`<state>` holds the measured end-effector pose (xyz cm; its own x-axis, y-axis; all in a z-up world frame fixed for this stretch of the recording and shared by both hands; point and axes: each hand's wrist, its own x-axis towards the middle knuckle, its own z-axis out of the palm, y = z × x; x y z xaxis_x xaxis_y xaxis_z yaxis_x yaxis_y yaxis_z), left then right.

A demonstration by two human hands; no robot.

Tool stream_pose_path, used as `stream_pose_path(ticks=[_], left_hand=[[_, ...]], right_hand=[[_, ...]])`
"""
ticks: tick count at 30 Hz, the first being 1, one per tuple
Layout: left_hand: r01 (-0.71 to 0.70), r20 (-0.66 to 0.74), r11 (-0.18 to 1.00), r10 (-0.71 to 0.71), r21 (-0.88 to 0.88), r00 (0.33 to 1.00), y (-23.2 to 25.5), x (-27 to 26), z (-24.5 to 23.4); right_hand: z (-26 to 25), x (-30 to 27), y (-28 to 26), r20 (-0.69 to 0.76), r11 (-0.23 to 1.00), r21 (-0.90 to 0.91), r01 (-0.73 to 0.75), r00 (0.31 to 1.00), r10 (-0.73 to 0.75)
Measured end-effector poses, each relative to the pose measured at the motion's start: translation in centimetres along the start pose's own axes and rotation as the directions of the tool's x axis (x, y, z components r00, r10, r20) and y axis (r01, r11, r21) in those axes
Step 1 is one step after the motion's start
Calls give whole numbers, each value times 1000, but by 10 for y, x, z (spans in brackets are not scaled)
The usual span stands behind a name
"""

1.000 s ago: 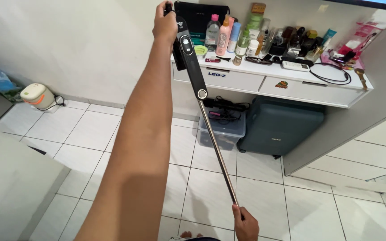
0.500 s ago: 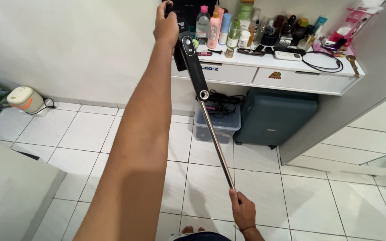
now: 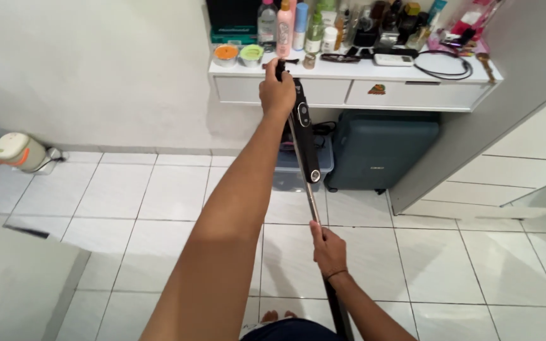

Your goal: Collapsing a tripod, putting it into a drawer, and lighting decorative candles on a vanity.

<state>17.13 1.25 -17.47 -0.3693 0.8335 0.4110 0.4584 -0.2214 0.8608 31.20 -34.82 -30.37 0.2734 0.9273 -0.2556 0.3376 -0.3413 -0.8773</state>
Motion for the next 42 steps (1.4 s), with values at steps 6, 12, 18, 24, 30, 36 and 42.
stream_pose_path(ticks=[6, 12, 18, 24, 30, 36, 42], left_hand=[[-60, 98, 996, 67, -72, 993, 89, -22, -21], [-233, 179, 970, 217, 70, 960, 103, -33, -16], [-51, 326, 987, 0, 150, 945, 111, -53, -45], [0, 338, 975, -77, 222, 938, 117, -60, -50], [-8, 286, 979, -51, 203, 957, 98, -53, -48], [-162, 211, 987, 158, 2, 965, 51, -19, 2], [-97, 273, 994, 106, -48, 956, 78, -26, -7]], right_hand=[[6, 20, -26, 49, 978, 179, 103, 992, -113], [11, 29, -26, 144, 927, 372, 51, 983, -112], [-4, 27, -2, 267, 933, 360, -15, 960, -88], [-16, 6, 1, 420, 878, 467, -111, 901, -110], [-5, -24, 93, 529, 905, 315, -288, 844, 85], [3, -19, 112, 464, 876, 368, -312, 878, 118], [0, -19, 118, 506, 875, 389, -289, 861, 59]])
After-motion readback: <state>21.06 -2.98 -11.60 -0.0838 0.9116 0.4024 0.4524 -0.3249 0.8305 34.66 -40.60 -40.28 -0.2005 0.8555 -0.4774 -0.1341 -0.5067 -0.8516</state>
